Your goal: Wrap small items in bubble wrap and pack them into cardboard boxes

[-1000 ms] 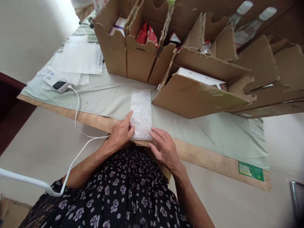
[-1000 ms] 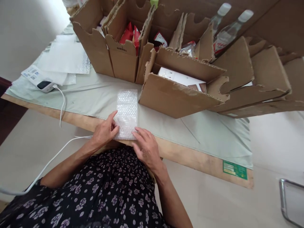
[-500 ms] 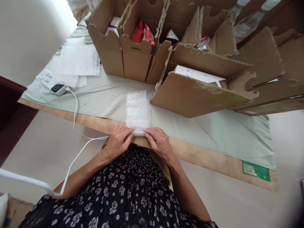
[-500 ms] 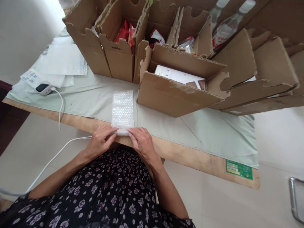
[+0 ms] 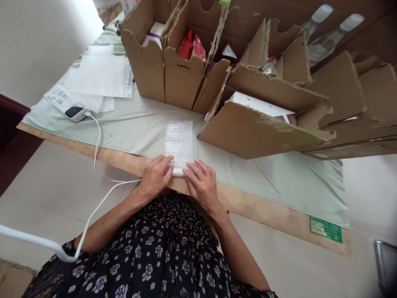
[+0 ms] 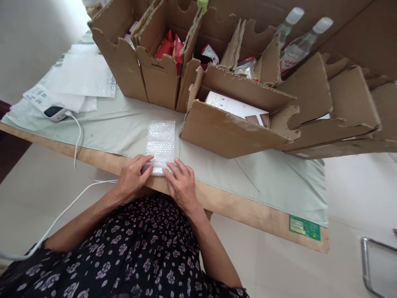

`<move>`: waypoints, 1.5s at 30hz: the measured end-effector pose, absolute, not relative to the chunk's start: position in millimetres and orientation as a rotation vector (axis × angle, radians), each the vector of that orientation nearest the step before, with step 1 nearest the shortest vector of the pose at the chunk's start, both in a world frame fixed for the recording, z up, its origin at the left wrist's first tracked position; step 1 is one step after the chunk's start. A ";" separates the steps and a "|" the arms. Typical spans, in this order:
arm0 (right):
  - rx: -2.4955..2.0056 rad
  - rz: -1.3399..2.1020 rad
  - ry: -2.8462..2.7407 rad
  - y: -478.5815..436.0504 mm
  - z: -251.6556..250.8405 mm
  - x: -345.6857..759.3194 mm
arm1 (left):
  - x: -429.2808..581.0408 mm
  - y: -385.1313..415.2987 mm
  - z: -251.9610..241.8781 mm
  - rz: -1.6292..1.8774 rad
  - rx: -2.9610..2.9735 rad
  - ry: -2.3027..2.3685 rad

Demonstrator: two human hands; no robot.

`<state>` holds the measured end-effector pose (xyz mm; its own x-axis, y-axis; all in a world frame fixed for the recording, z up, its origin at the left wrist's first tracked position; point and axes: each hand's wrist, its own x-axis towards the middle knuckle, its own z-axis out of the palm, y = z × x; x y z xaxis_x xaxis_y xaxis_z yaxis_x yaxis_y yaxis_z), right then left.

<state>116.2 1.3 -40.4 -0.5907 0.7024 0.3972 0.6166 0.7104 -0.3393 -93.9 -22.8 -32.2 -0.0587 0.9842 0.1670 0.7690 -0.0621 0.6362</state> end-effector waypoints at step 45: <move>-1.297 0.764 -2.186 50.2 -24.0 91.2 | -95.3 -21.5 -26.5 1.320 0.892 1.594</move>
<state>91.2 50.2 -24.0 -0.4337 0.8929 0.1209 0.6230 0.3941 -0.6757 -95.3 -21.5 -26.5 -0.3757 0.9109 -0.1707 0.0020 0.1849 0.9827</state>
